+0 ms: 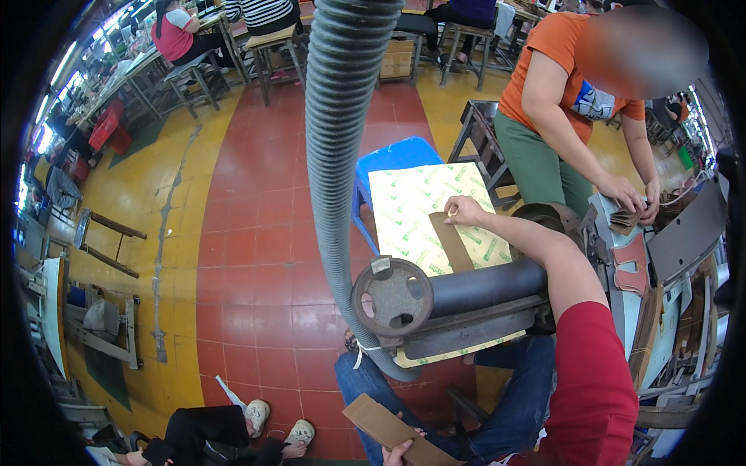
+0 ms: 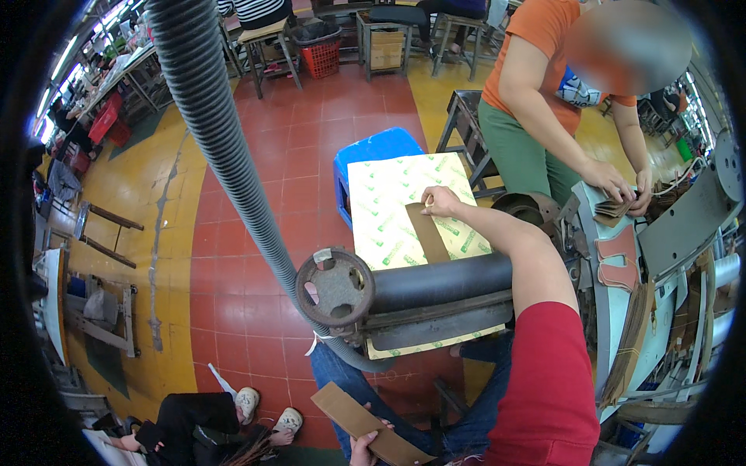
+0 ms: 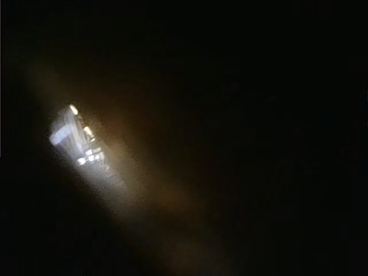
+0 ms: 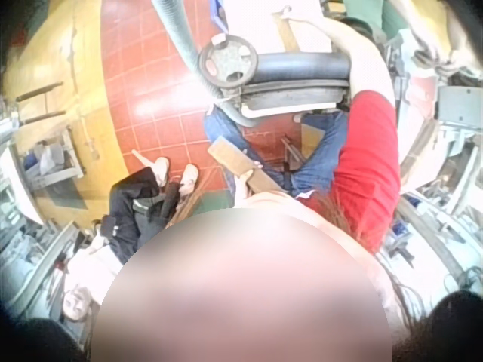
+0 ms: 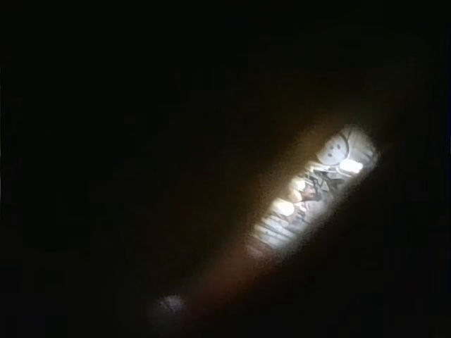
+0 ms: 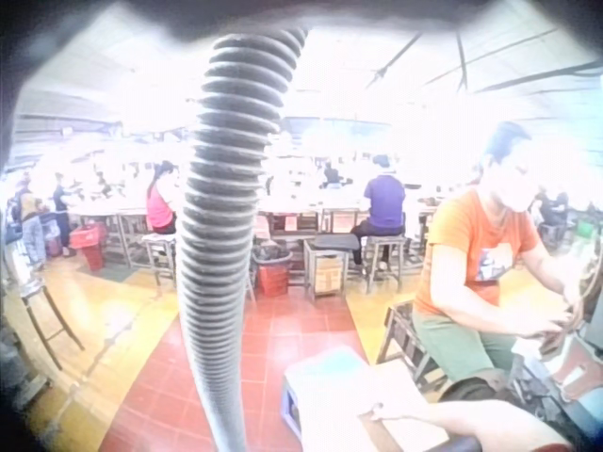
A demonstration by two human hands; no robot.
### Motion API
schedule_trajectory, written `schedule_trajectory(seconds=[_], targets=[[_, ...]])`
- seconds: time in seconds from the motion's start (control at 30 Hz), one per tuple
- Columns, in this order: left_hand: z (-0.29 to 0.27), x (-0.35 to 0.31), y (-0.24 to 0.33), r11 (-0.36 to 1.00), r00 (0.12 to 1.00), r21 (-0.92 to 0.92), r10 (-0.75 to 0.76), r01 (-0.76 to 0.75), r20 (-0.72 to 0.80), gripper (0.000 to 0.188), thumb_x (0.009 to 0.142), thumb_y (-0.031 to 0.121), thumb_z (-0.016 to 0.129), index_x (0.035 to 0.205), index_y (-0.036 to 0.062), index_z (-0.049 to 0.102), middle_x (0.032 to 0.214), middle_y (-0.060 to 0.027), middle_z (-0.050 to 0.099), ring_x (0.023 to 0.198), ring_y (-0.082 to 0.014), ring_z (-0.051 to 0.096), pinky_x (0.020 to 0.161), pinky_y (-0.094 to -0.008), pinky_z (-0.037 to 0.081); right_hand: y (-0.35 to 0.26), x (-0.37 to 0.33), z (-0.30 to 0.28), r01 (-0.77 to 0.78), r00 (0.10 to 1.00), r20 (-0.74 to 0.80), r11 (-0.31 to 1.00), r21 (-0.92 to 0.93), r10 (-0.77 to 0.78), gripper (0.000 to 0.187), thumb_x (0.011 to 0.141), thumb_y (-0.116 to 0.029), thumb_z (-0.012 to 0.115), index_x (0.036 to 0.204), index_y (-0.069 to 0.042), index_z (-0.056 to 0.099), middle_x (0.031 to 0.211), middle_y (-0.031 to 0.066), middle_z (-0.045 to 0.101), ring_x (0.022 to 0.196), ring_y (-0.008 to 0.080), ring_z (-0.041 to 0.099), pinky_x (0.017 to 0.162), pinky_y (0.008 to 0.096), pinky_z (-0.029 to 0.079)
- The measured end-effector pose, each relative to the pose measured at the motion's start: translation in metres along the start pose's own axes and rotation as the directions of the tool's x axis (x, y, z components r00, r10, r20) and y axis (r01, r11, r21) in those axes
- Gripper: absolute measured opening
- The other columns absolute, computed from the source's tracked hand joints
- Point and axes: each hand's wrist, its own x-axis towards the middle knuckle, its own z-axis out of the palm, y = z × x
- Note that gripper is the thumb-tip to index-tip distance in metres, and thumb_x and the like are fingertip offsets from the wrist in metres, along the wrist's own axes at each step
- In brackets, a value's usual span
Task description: The person sits on the floor and repeatedly feeds thin cardboard strips through a benchtop sanding machine. They hold a bundle of strips, pass them one by one through the rollers, and stack the sanded pieces on the machine's table.
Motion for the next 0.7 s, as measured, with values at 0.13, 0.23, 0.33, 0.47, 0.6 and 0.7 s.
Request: schedule_trajectory(seconds=[0.13, 0.23, 0.33, 0.47, 0.6, 0.7], targets=[[0.001, 0.001, 0.000, 1.000, 1.000, -0.016, -0.008, 0.008, 0.000, 0.073, 0.073, 0.020, 0.059, 0.137, 0.0023, 0.030, 0.097, -0.0186, 0.059, 0.091, -0.0295, 0.060, 0.086, -0.0421, 0.048, -0.007, -0.007, -0.005, 0.042, 0.999, -0.017, 0.999, 0.007, -0.041, 0.034, 0.067, -0.024, 0.079, 0.094, -0.006, 0.068, 0.089, 0.0106, 0.068, 0.085, 0.0234, 0.064, 0.075, 0.0340, 0.050], [0.002, 0.001, 0.001, 1.000, 1.000, -0.023, -0.009, 0.009, -0.003, 0.073, 0.073, 0.020, 0.059, 0.137, 0.0024, 0.030, 0.097, -0.0185, 0.059, 0.091, -0.0294, 0.060, 0.086, -0.0421, 0.048, -0.012, -0.014, -0.006, 0.108, 0.992, -0.071, 0.994, -0.010, -0.108, 0.025, 0.068, -0.020, 0.077, 0.088, -0.005, 0.070, 0.087, 0.0118, 0.069, 0.083, 0.0244, 0.065, 0.075, 0.0336, 0.050], [0.001, 0.002, 0.002, 1.000, 1.000, -0.026, -0.012, 0.011, -0.007, 0.073, 0.073, 0.020, 0.059, 0.137, 0.0025, 0.030, 0.097, -0.0185, 0.059, 0.091, -0.0294, 0.060, 0.086, -0.0420, 0.048, -0.013, -0.019, -0.004, 0.132, 0.984, -0.114, 0.990, -0.044, -0.136, 0.021, 0.069, -0.019, 0.077, 0.084, -0.005, 0.071, 0.085, 0.0131, 0.069, 0.082, 0.0258, 0.065, 0.075, 0.0339, 0.050], [0.001, 0.002, 0.003, 0.999, 1.000, -0.034, -0.012, 0.011, -0.008, 0.073, 0.073, 0.021, 0.059, 0.137, 0.0026, 0.030, 0.097, -0.0184, 0.059, 0.091, -0.0293, 0.060, 0.085, -0.0420, 0.048, -0.012, -0.019, -0.003, 0.128, 0.983, -0.126, 0.991, -0.031, -0.131, 0.021, 0.069, -0.020, 0.077, 0.082, -0.004, 0.071, 0.081, 0.0135, 0.068, 0.079, 0.0281, 0.065, 0.074, 0.0351, 0.050], [0.001, 0.002, 0.004, 0.999, 1.000, -0.043, -0.007, 0.007, -0.011, 0.074, 0.073, 0.021, 0.059, 0.138, 0.0028, 0.030, 0.096, -0.0183, 0.059, 0.090, -0.0292, 0.060, 0.085, -0.0419, 0.048, -0.009, -0.013, -0.004, 0.208, 0.969, -0.120, 0.976, -0.062, -0.214, 0.023, 0.069, -0.016, 0.077, 0.084, -0.002, 0.069, 0.077, 0.0130, 0.067, 0.077, 0.0253, 0.065, 0.071, 0.0341, 0.051], [0.002, 0.003, 0.003, 0.999, 1.000, -0.051, -0.006, 0.005, -0.011, 0.074, 0.073, 0.022, 0.059, 0.138, 0.0029, 0.030, 0.096, -0.0183, 0.059, 0.090, -0.0292, 0.060, 0.085, -0.0418, 0.048, -0.008, -0.002, -0.007, -0.030, 0.996, 0.089, 0.990, 0.136, 0.018, 0.027, 0.069, -0.012, 0.078, 0.090, 0.000, 0.065, 0.078, 0.0129, 0.067, 0.080, 0.0182, 0.064, 0.070, 0.0304, 0.050]])
